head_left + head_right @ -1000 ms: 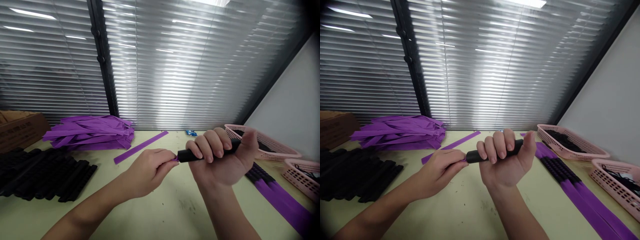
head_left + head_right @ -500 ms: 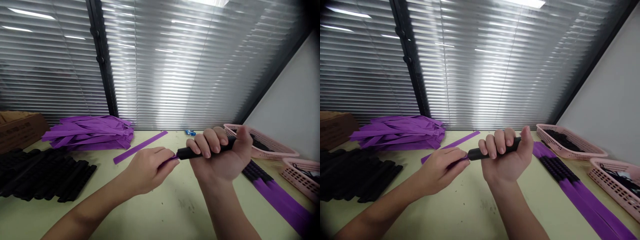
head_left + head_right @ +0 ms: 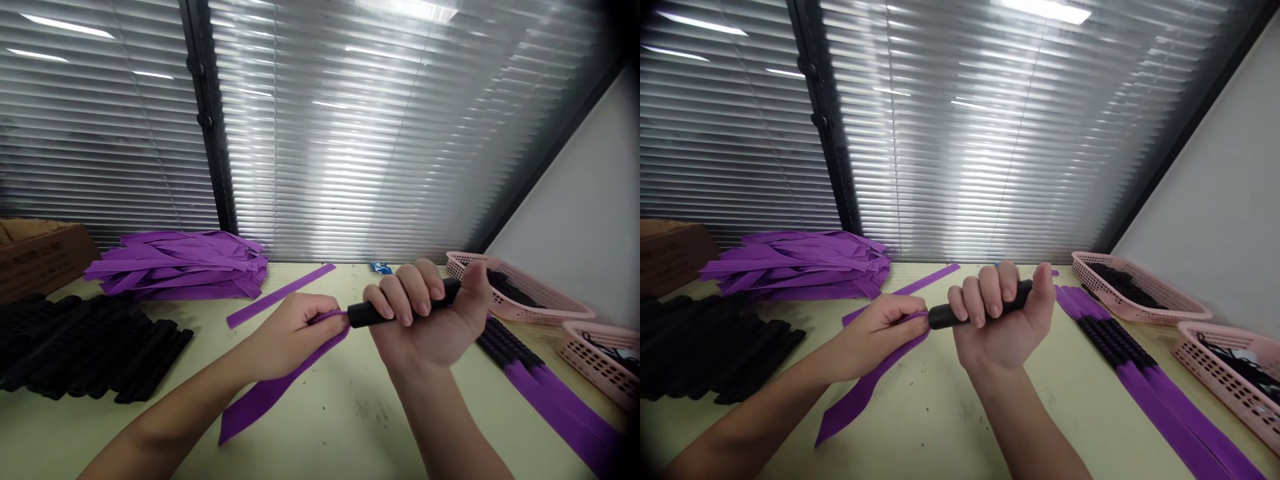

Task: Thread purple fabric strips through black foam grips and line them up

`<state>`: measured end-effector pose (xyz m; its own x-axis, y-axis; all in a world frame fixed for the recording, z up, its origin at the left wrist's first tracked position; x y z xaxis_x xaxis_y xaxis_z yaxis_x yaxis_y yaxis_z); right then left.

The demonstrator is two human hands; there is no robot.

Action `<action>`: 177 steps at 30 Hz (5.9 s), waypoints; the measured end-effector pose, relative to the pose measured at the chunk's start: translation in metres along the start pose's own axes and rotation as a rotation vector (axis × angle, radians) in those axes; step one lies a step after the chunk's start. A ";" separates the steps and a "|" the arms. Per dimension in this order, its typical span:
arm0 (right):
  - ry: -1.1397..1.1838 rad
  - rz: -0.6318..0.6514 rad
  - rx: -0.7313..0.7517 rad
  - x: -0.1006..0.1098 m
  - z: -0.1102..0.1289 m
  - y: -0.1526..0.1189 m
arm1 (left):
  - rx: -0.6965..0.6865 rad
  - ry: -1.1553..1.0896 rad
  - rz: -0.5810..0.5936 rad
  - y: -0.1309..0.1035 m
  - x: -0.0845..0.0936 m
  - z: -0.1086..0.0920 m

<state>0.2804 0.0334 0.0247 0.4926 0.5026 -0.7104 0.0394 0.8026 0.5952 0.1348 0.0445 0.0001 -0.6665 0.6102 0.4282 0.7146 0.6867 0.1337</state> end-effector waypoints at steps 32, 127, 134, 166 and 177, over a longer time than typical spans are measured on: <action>0.023 -0.023 -0.012 0.003 0.006 0.002 | 0.065 -0.026 0.117 -0.004 -0.004 -0.003; -0.016 0.050 -0.065 -0.007 0.001 -0.001 | 0.001 0.043 0.082 -0.002 -0.002 -0.003; -0.097 0.129 -0.051 -0.016 0.007 -0.004 | 0.046 -0.001 0.085 -0.004 -0.002 -0.006; -0.039 0.077 -0.061 -0.006 0.002 -0.003 | -0.253 0.844 -0.201 -0.012 -0.011 -0.013; -0.027 0.128 -0.090 -0.008 0.001 -0.003 | -0.139 0.453 -0.014 -0.010 -0.006 -0.016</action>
<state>0.2775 0.0271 0.0290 0.5115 0.5953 -0.6197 -0.1027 0.7584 0.6437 0.1353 0.0280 0.0106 -0.5387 0.3465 0.7680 0.7484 0.6155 0.2473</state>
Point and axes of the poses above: each hand's wrist, its own y-axis towards the middle knuckle, its own x-axis out of the back of the hand, z = x × y, the point moved 3 cm from there along y, towards the middle knuckle, and after that the axes turned 7 degrees about z, right-handed, at the moved point
